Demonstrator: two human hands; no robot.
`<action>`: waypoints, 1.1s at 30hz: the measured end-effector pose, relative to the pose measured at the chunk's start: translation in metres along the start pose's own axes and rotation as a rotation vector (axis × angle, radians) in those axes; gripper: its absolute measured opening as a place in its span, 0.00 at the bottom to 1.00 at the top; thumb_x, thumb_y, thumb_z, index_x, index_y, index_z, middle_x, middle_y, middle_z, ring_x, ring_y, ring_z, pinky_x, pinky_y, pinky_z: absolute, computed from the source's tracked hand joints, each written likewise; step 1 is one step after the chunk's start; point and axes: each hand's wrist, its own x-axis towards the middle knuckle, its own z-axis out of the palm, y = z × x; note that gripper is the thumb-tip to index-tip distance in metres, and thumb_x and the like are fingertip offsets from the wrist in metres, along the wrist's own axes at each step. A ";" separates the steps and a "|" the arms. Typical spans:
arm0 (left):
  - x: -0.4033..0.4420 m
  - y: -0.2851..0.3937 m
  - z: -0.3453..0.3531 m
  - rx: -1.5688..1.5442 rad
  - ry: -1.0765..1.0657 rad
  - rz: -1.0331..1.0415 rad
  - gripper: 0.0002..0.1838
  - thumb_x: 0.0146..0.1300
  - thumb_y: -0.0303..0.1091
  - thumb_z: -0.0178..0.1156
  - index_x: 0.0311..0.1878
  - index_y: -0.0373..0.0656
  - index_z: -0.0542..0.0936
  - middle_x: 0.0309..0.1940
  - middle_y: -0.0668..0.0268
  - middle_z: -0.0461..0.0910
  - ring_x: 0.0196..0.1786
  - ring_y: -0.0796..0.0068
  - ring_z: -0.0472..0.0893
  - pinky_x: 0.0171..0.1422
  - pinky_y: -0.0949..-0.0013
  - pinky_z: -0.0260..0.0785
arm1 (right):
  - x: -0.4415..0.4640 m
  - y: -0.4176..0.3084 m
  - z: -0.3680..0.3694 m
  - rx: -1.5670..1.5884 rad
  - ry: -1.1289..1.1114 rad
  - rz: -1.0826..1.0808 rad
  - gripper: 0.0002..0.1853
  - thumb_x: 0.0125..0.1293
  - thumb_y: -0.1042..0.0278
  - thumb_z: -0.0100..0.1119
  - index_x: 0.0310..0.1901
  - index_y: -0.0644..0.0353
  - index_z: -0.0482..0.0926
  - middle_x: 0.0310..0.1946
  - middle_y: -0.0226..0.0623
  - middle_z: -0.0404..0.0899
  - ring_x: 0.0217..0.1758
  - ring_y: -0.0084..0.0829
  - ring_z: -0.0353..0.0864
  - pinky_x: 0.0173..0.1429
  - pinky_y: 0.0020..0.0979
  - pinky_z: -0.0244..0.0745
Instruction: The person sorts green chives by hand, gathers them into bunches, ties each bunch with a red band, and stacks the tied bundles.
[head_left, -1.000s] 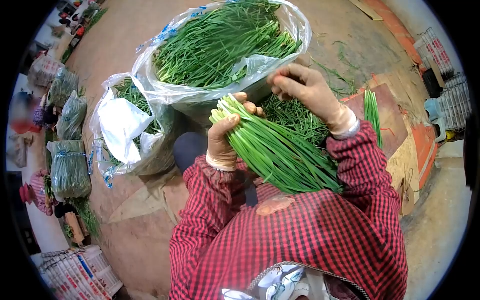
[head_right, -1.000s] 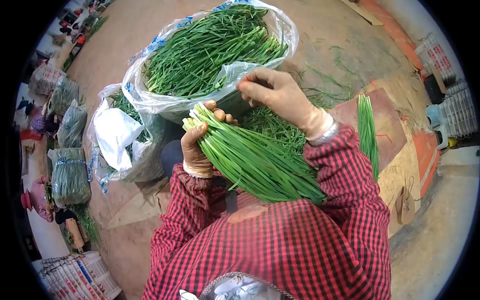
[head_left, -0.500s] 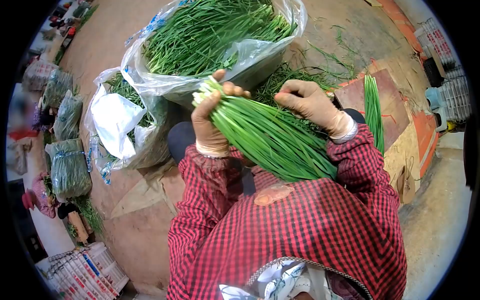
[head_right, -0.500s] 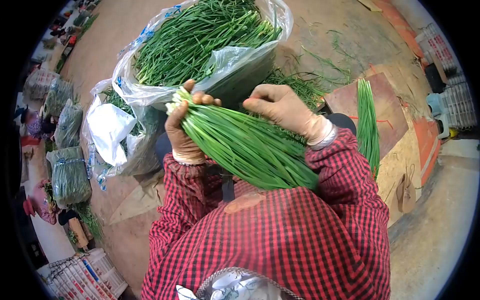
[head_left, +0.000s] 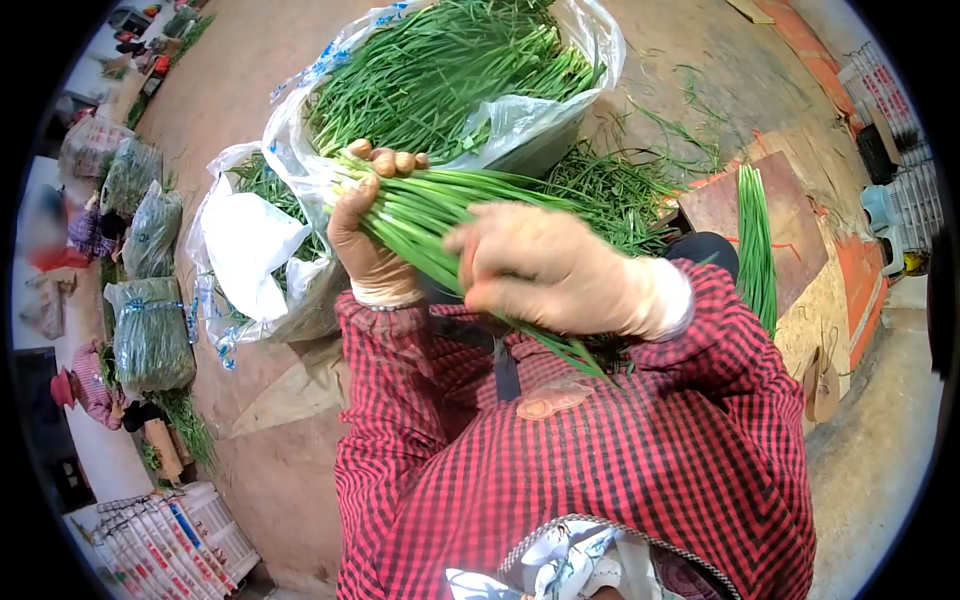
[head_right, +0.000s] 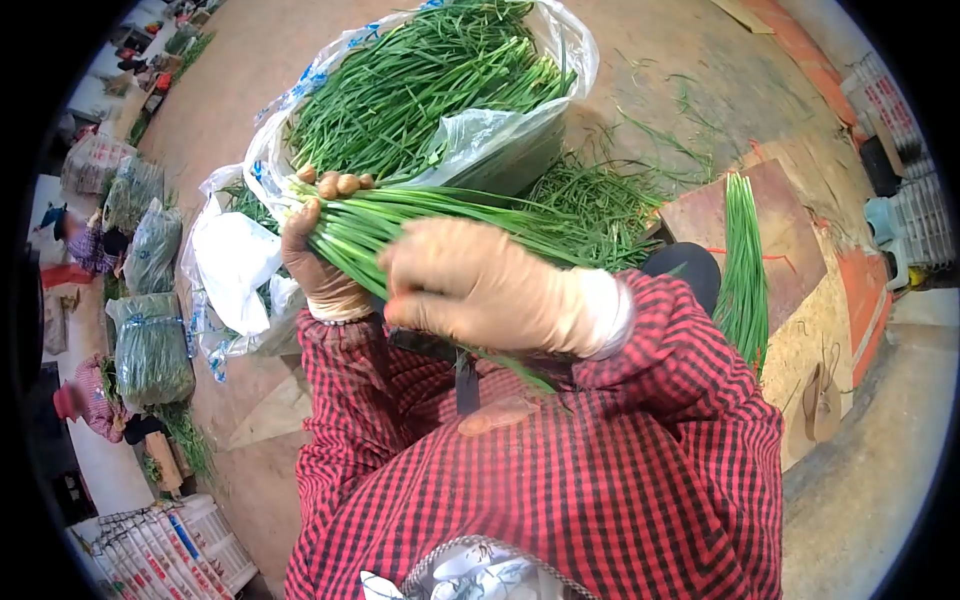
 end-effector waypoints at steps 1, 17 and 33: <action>0.000 0.003 -0.002 -0.019 -0.002 0.013 0.22 0.54 0.27 0.60 0.54 0.41 0.71 0.36 0.63 0.75 0.47 0.65 0.75 0.67 0.54 0.62 | -0.009 0.007 0.009 -0.142 -0.081 0.003 0.09 0.61 0.63 0.63 0.32 0.59 0.77 0.31 0.37 0.77 0.37 0.42 0.76 0.46 0.40 0.74; -0.026 0.086 -0.054 -0.056 -0.183 0.335 0.17 0.58 0.30 0.57 0.52 0.45 0.71 0.36 0.69 0.69 0.48 0.72 0.71 0.71 0.59 0.57 | -0.094 0.072 -0.080 -0.403 0.188 0.698 0.14 0.64 0.61 0.60 0.47 0.58 0.82 0.46 0.42 0.82 0.53 0.41 0.80 0.58 0.36 0.74; -0.008 -0.042 0.071 0.209 -0.264 -0.224 0.50 0.52 0.33 0.70 0.77 0.47 0.52 0.74 0.54 0.55 0.73 0.58 0.62 0.74 0.56 0.60 | -0.019 0.030 -0.020 0.606 0.431 0.528 0.43 0.55 0.73 0.73 0.71 0.56 0.60 0.62 0.34 0.71 0.63 0.27 0.71 0.68 0.32 0.67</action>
